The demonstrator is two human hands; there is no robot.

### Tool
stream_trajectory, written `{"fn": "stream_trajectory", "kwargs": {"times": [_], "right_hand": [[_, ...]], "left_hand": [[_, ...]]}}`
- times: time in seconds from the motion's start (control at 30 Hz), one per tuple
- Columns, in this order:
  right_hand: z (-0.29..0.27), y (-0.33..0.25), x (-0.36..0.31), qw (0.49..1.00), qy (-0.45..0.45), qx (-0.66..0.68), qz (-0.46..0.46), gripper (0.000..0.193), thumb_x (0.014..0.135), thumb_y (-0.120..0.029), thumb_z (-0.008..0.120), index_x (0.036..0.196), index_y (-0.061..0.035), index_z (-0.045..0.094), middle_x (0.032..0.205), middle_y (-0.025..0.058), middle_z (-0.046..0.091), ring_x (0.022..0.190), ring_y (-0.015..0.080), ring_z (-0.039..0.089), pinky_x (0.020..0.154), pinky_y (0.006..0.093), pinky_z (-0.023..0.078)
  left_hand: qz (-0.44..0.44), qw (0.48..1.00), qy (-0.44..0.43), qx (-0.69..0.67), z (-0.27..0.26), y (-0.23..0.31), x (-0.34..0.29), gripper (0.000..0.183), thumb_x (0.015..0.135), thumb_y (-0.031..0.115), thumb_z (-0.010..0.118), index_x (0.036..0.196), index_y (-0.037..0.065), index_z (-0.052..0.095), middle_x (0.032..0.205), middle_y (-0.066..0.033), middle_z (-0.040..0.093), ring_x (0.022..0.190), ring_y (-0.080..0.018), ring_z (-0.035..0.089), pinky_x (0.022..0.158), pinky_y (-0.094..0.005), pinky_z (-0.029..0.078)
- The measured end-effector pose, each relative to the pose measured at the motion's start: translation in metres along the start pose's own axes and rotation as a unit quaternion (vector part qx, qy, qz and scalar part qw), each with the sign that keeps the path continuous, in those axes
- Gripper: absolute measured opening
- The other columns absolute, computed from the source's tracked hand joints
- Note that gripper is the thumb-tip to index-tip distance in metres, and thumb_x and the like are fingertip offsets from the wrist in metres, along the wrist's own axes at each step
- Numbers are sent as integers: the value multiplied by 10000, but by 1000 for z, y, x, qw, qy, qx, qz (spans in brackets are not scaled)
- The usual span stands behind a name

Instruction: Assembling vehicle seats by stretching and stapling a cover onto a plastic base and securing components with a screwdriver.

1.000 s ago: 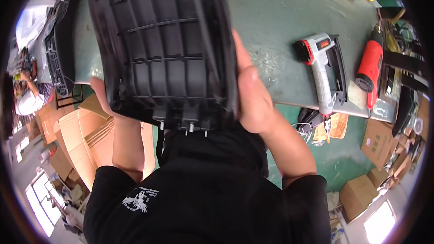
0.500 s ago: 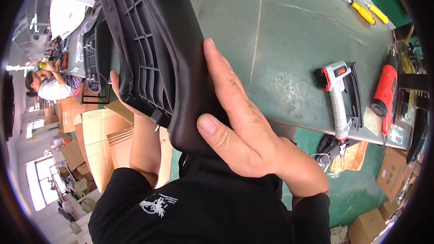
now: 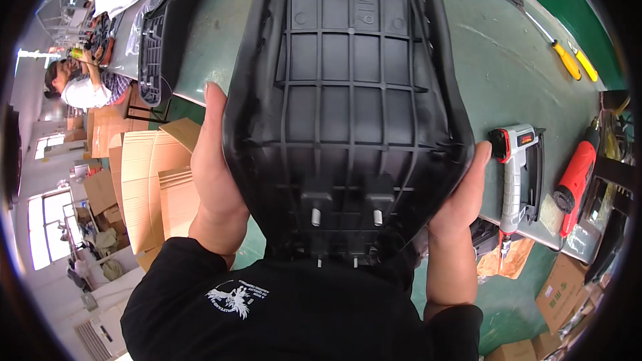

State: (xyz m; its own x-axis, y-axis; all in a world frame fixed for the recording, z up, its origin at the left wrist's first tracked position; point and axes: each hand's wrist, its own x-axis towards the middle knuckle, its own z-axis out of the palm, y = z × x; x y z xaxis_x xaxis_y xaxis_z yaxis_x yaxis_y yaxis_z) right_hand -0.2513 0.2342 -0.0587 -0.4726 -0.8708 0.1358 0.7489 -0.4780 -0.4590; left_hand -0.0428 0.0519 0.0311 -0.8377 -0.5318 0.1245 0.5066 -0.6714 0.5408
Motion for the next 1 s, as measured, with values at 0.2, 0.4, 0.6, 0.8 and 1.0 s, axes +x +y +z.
{"fn": "stream_trajectory", "kwargs": {"times": [0.2,0.4,0.6,0.8,1.0], "right_hand": [[-25,2,-25,925,218,-285,-127,621,1206,-405,228,1578,39,451,1551,201,579,1403,324,593,1251,467,416],[-36,-5,-29,950,142,-224,-164,568,1160,-376,314,1551,0,482,1515,182,609,1393,324,590,1232,495,416],[-39,2,-12,962,265,-40,-60,781,1140,-631,355,1642,-43,467,1656,164,519,1509,372,507,1301,533,342],[-42,-11,-23,986,-40,147,-64,755,1155,-589,326,1652,-32,443,1659,140,509,1542,325,456,1321,461,284],[16,-17,-50,970,6,-234,73,1093,980,-578,733,1754,-51,168,1731,107,367,1571,268,400,1286,444,345]], "left_hand": [[-24,805,67,590,50,-2,-10,763,1202,522,166,1691,-50,298,1655,-178,488,1521,-259,477,1261,-386,356],[-26,890,-45,453,36,-16,-19,1237,1021,756,550,1734,-12,-107,1828,-195,77,1685,-303,156,1331,-437,143],[-12,867,-83,491,35,-23,-19,1228,1005,506,736,1689,-142,-51,1780,-373,-46,1684,-476,-18,1342,-492,65],[19,870,-105,482,36,-10,-21,1282,964,525,789,1694,-141,-27,1801,-324,-18,1699,-395,18,1344,-457,64],[21,951,-57,304,10,4,-22,1237,999,675,669,1731,-67,3,1823,-194,95,1687,-306,128,1344,-444,112]]}}
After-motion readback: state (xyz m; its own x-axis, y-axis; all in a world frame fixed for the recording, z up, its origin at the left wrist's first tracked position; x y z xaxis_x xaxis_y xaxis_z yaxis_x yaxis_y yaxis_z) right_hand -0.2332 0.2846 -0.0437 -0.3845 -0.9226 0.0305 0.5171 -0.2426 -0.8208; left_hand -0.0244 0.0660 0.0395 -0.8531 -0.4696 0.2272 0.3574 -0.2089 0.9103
